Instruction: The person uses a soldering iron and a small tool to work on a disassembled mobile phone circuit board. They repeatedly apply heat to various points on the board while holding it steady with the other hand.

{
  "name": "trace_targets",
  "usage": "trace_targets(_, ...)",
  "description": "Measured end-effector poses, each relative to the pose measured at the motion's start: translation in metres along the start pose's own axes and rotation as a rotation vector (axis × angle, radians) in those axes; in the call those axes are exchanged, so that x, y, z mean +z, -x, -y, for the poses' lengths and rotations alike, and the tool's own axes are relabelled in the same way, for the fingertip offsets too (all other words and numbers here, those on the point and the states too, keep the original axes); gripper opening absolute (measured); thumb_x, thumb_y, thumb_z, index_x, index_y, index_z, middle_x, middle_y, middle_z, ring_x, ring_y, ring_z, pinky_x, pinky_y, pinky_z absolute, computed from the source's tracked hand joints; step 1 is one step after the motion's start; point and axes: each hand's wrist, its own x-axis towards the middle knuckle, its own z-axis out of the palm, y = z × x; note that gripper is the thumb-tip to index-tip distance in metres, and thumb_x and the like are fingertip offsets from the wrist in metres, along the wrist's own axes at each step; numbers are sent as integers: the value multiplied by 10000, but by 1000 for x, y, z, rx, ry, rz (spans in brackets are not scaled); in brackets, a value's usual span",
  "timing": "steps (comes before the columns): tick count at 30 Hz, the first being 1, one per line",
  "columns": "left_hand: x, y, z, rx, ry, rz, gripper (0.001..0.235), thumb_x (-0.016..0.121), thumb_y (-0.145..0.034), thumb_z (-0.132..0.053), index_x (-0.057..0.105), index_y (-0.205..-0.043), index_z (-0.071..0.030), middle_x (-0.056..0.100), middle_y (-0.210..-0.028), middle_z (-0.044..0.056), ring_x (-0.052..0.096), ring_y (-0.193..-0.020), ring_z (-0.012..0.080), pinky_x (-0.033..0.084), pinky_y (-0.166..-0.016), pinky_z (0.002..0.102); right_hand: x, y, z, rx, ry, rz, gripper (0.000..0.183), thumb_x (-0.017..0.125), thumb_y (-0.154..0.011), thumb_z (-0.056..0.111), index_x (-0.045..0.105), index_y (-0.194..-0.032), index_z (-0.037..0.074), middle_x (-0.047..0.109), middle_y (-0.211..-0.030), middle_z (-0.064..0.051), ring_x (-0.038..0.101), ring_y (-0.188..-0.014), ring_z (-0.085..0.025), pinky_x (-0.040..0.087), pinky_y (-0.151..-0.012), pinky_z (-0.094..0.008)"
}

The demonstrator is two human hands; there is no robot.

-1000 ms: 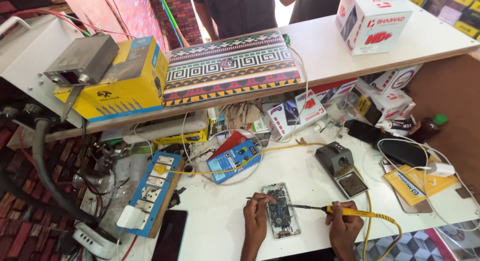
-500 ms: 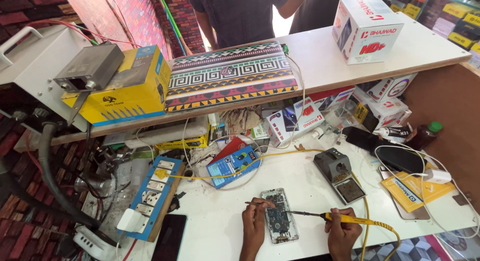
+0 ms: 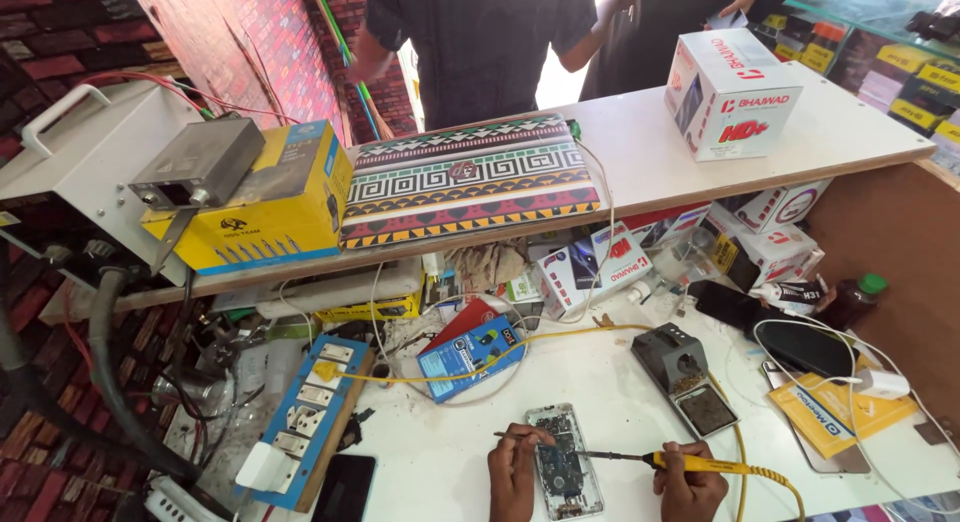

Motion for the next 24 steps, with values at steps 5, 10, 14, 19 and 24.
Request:
trace_targets(5, -2, 2, -5, -102, -74, -30, 272, 500, -1057, -196, 668, -953, -9, 736, -815, 86, 364, -533, 50, 311, -517, 255, 0, 2, 3, 58, -47, 7, 241, 603, -1020, 69, 587, -839, -90, 564, -562, -144, 484, -406, -141, 363, -391, -288)
trace_targets(10, 3, -4, -4, -125, 135, -151, 289, 449, -1055, -230, 611, -967, -9, 744, -871, 114, 397, -493, 71, 334, -468, 258, 1, -1, 6, 57, -69, 18, 254, 601, -1016, 75, 577, -822, -87, 564, -560, -135, 485, -405, -140, 368, -385, -292)
trace_targets(14, 15, -5, 10, -153, 248, -405, 297, 419, -1056, -253, 567, -966, -12, 740, -890, 169, 453, -497, 115, 403, -477, 280, 0, -1, -1, 59, -95, 39, 227, 600, -1001, 71, 585, -836, -84, 567, -560, -127, 488, -410, -140, 380, -391, -290)
trace_targets(19, 30, -9, 28, -196, 386, -506, 292, 425, -1066, -252, 552, -965, -10, 722, -901, 189, 508, -562, 156, 451, -558, 302, 1, -7, -7, 90, -135, 41, 211, 604, -993, 71, 581, -860, -91, 562, -565, -128, 485, -408, -145, 376, -391, -295)
trace_targets(24, 49, -4, 30, -170, 425, -498, 272, 446, -1052, -266, 563, -970, -35, 739, -921, 180, 568, -658, 173, 487, -652, 309, 2, -8, -3, 106, -168, 59, 182, 594, -1002, 84, 591, -912, -73, 568, -590, -116, 490, -435, -136, 373, -419, -277)
